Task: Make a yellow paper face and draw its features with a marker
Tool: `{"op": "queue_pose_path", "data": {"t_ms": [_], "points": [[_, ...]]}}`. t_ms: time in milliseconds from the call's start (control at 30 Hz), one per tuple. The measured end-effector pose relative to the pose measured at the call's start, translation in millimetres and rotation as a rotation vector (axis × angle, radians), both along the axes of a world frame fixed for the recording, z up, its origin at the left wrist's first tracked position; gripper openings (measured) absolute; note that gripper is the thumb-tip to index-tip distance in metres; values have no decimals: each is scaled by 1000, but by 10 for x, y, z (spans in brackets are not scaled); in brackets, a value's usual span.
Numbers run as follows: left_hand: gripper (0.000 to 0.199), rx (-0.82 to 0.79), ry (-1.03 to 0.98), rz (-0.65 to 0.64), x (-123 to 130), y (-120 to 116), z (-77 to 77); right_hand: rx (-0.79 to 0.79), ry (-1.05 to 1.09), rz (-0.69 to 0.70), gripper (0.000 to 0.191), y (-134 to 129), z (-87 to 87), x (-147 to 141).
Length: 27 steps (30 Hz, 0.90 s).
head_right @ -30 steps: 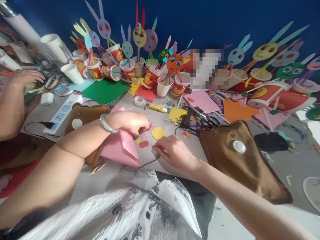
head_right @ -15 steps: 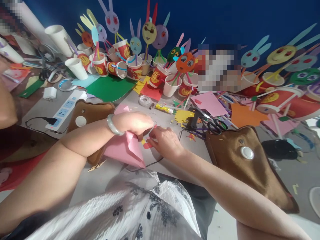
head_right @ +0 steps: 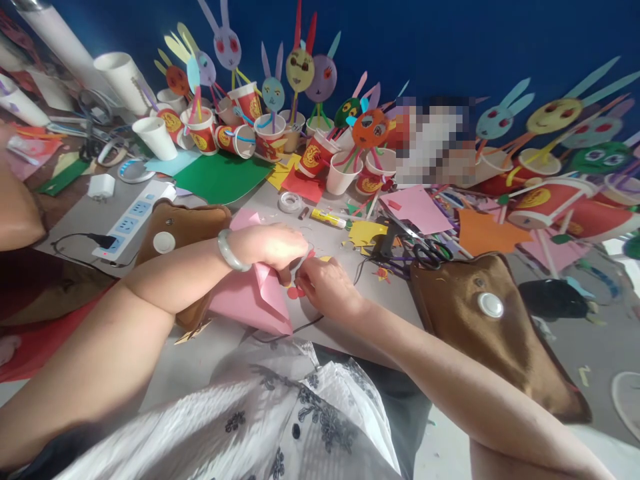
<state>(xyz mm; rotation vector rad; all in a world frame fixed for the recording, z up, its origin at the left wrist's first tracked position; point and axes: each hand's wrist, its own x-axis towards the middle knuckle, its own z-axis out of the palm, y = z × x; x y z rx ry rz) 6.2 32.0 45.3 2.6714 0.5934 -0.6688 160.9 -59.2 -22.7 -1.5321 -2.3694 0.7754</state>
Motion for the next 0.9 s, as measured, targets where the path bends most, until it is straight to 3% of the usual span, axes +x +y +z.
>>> {"op": "queue_pose_path", "data": {"t_ms": [167, 367, 667, 900], "points": [[33, 39, 41, 32, -3, 12, 44, -1, 64, -16, 14, 0, 46, 59], [21, 33, 28, 94, -38, 42, 158, -55, 135, -150, 20, 71, 152, 171], [30, 76, 40, 141, -44, 68, 222, -219, 398, -323, 30, 181, 87, 320], [26, 52, -26, 114, -54, 147, 112, -200, 478, -397, 29, 315, 49, 513]]}}
